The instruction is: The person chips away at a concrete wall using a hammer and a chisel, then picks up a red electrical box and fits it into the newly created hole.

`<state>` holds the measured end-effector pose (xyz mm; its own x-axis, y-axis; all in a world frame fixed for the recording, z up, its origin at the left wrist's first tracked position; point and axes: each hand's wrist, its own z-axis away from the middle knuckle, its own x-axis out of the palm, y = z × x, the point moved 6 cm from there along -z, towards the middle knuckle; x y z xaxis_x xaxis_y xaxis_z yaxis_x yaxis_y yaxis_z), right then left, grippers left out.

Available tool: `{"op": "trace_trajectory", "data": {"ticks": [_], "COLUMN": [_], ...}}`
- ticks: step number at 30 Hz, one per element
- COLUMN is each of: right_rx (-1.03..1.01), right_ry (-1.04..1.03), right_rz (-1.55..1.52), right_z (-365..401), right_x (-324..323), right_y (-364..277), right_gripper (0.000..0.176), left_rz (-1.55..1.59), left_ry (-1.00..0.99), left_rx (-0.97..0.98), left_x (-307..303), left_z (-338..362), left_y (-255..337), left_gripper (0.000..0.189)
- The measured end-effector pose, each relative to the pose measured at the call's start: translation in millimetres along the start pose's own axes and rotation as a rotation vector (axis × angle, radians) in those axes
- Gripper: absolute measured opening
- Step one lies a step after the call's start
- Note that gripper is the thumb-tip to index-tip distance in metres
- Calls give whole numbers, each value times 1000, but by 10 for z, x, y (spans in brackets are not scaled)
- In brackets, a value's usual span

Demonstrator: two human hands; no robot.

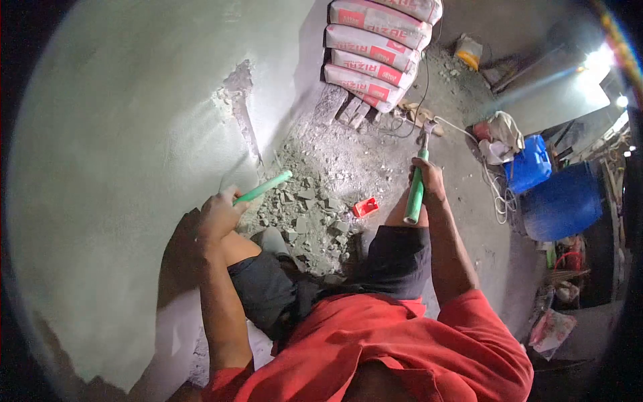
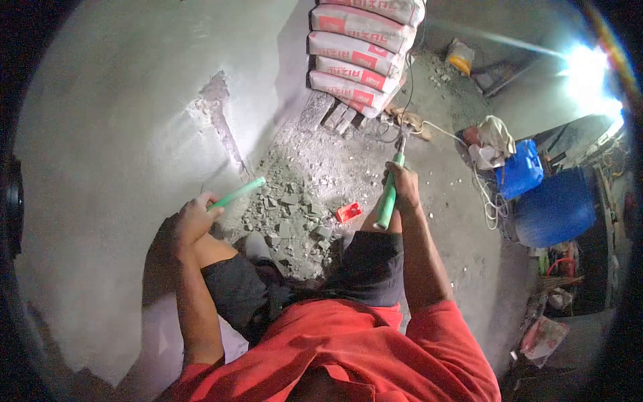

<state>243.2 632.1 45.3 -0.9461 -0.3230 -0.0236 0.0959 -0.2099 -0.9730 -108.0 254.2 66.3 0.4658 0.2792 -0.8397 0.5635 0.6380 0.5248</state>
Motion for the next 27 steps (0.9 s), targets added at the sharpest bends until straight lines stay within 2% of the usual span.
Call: {"op": "trace_trajectory", "data": {"ticks": [2,4,5,9,10,11,12,14,15,18,19,20,21,23,24,25,27], "right_rx": [7,-78,-58,-64,-142,-219,-202,-224,-215,-204,-78,-57,-38,7,111,208,241], "right_ry": [-8,-139,-198,-308,-319,-328,-321,-375,-355,-419,-406,-441,-395,-345,-372,-395,-339], "right_rz": [-78,-165,-217,-330,-257,-182,-192,176,208,319,255,292,285,261,89,-82,-80], "right_z": [234,533,635,982,1050,1071,1029,863,742,399,433,305,219,169,199,234,266], "right_x": [163,349,467,737,774,773,741,773,763,779,816,779,742,677,671,671,611], "right_y": [-145,-447,-620,-1132,-1223,-1286,-1295,-1284,-1235,-923,-844,-677,-518,-309,-289,-290,-328], "right_gripper": [19,21,24,30,31,32,32,32,30,31,31,31,32,33,34,36,37], "left_rz": [12,-27,-19,-77,-133,-109,-124,-226,-204,-270,-308,-341,-430,-433,-346,-339,-381], "left_ry": [-5,-51,-56,7,43,-86,-101,-144,-101,-153,-174,-198,-151,-40,34,24,56], "left_rx": [30,81,69,96,140,47,43,113,155,94,-13,-124,22,64,-38,-39,0], "left_x": [-9,-18,11,149,179,173,167,209,235,977,1276,1587,1830,2217,2326,2412,2569], "left_z": [-29,-14,-34,-239,-331,-443,-567,-787,-871,-1418,-1545,-1593,-1556,-1450,-1455,-1487,-1567], "left_y": [136,301,338,316,320,375,428,541,624,286,150,7,-38,-193,-267,-278,-368], "left_gripper": [34,33,33,35,36,40,40,43,40,34,32,30,30,31,32,33,33]}}
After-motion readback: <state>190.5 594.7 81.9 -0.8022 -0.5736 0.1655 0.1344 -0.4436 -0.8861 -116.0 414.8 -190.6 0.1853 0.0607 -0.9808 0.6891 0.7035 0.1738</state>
